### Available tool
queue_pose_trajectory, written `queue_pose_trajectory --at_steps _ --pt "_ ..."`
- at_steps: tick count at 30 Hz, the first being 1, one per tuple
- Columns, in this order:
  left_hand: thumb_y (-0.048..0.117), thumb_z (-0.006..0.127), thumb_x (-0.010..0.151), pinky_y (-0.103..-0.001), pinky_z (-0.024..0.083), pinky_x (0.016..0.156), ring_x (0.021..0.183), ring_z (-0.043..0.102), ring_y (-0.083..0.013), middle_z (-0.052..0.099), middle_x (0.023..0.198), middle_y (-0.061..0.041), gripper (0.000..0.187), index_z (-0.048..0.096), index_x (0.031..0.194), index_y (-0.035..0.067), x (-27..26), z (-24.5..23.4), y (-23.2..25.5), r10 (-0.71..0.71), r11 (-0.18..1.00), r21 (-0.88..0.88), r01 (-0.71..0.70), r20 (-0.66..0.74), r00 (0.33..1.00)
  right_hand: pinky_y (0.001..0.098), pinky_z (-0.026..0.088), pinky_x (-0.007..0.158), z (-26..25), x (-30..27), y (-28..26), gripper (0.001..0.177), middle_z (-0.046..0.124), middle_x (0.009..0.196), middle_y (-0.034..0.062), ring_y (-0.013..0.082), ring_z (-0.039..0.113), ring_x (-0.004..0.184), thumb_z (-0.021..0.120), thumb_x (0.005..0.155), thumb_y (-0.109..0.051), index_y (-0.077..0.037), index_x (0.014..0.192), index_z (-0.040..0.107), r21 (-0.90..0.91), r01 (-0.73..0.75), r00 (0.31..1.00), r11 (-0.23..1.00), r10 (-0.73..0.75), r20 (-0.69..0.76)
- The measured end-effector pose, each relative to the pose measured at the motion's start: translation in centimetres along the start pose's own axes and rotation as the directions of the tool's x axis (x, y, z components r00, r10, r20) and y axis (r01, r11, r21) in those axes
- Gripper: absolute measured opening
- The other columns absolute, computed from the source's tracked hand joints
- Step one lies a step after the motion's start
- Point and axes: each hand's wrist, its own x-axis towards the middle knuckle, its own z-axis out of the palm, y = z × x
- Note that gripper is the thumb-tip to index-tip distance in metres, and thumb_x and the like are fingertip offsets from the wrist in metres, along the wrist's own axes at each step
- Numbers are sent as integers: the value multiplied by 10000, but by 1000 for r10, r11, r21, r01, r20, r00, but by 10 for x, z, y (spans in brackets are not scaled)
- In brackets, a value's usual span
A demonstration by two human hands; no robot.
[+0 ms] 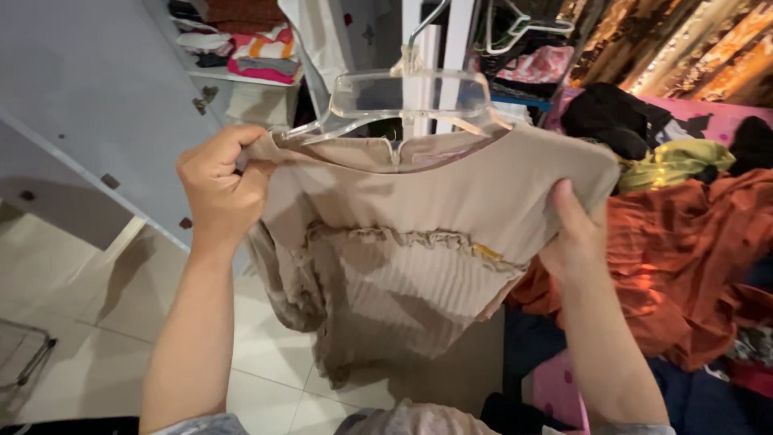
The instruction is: The person picks up a checkered dress from a pile on the bed, places it on a hanger, and hangs it in a wardrobe. They repeat this process with a pink dress and a beige pleated top, organizing the items by hanging them in the closet.
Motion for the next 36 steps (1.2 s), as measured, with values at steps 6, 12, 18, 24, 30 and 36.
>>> queue_pose_trajectory --at_steps 6,12,18,24,30,36 --pt "-120 657 915 -233 491 712 771 609 -59 690 856 -39 189 700 1061 -8 12 17 -5 -15 985 -169 17 10 1000 356 526 1057 7 -5 -52 382 656 1268 62 178 650 1156 683 1104 -47 -77 1430 486 -187 306 952 933 -294 89" --pt "-101 654 970 -221 462 696 734 565 -57 658 819 -21 119 692 1043 -16 19 23 -12 -11 994 -111 6 -43 999 298 526 944 -25 -11 -59 380 676 1174 11 121 643 1052 703 991 -62 -20 1348 578 -713 199 980 672 -153 129" --pt "-115 595 893 -260 490 769 813 593 -122 682 894 -67 189 690 1032 -31 30 6 -56 60 998 -14 -62 -136 989 341 590 758 -153 -59 56 314 769 922 21 132 699 846 769 830 -115 -62 1138 744 -916 -143 914 374 405 22" --pt "-101 701 867 -287 461 763 816 589 -174 691 943 -102 155 661 1009 -54 28 -32 -107 108 985 150 -86 -148 983 311 565 784 -280 -153 163 311 801 898 24 115 733 846 809 838 -207 -38 1096 774 -959 -254 770 125 626 -122" --pt "-147 637 877 -268 482 802 854 606 -150 662 972 -76 161 641 1013 -61 21 -42 -144 13 997 77 0 -172 985 349 498 805 -224 -157 146 300 719 997 75 170 621 890 711 1010 -192 47 1177 781 -642 -549 788 534 586 -186" --pt "-135 662 912 -267 483 799 851 595 -140 654 979 -58 134 628 1014 -55 15 -52 -150 -61 998 14 65 -210 976 414 496 1000 -76 -127 94 566 656 1325 90 219 637 1174 679 931 -24 -23 1468 504 81 -438 899 895 436 37"
